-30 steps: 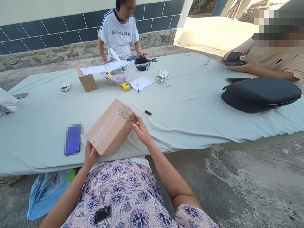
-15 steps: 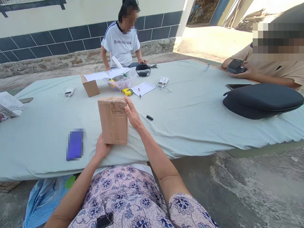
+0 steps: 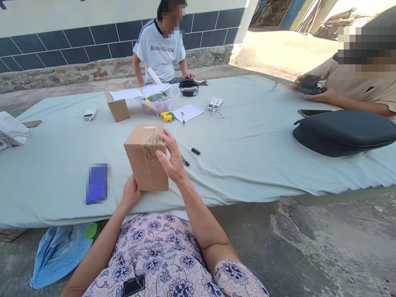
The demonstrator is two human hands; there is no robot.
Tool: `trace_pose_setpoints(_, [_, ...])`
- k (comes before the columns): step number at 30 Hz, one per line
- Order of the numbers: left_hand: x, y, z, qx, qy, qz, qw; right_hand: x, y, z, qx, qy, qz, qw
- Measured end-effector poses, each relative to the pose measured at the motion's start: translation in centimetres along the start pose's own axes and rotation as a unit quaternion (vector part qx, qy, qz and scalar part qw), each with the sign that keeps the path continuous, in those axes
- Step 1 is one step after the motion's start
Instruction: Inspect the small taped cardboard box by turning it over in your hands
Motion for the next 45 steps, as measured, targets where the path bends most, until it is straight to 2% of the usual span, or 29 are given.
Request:
trace_pose_setpoints(5, [-0.2,-0.1,0.3,0.01,-0.016,-0.004,1.0,-0.7,0.5,0.7,-0.011,-0.014,-0.006,1.0])
trace_pose_setpoints(12, [0.0,0.0,0.5,0.022,-0.037,-0.014,0.999,-0.1,0.7,1.2,-0.032,-0.026,-0.018,0.999])
trace_pose_setpoints(17, [0.2,0.1,0.7,0.02,-0.045,-0.002,0.999,-0.6,0.7,1.4,-0.023,-0.007,-0.041,0.999])
trace_pose_setpoints(23, [0.3,0.0,0.7,0.019,-0.052,-0.003,0.998,-0.4,0.6,1.1,-0.052,-0.012,-0.011,0.999])
trace_pose_setpoints(27, [0.1,0.0,0.6,0.02,-0.058,0.004,0.998,-0.9,1.2,1.5,-0.046,-0.02,-0.013,0.999])
trace_pose_setpoints(33, [0.7,-0.1,0.9,0.014,-0.089,0.016,0.996,-4.9,2.1,3.1,-0.025,0.031,-0.021,0.999])
trace_pose_setpoints(36, [1.7,-0.2,1.4,-0.004,-0.109,0.018,0.994,-7.7,2.2,3.6,-0.008,0.071,0.068,0.995])
trace_pose_setpoints(40, [2.5,-0.3,1.6,-0.02,-0.101,0.029,0.994,-11.3,2.7,4.2,0.021,0.133,0.246,0.96])
trace_pose_setpoints(45, [2.4,-0.3,1.4,-0.011,-0.092,0.03,0.995,-12.4,3.2,4.4,0.008,0.129,0.281,0.951])
Point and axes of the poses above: each hand's wrist, its own z-axis away from the middle knuckle, its own y-axis out of the palm, x = y × z, the point moved 7 cm from there along -z, towards the middle knuckle, and after that the axes turned 12 degrees about y, right-handed, at the moved point
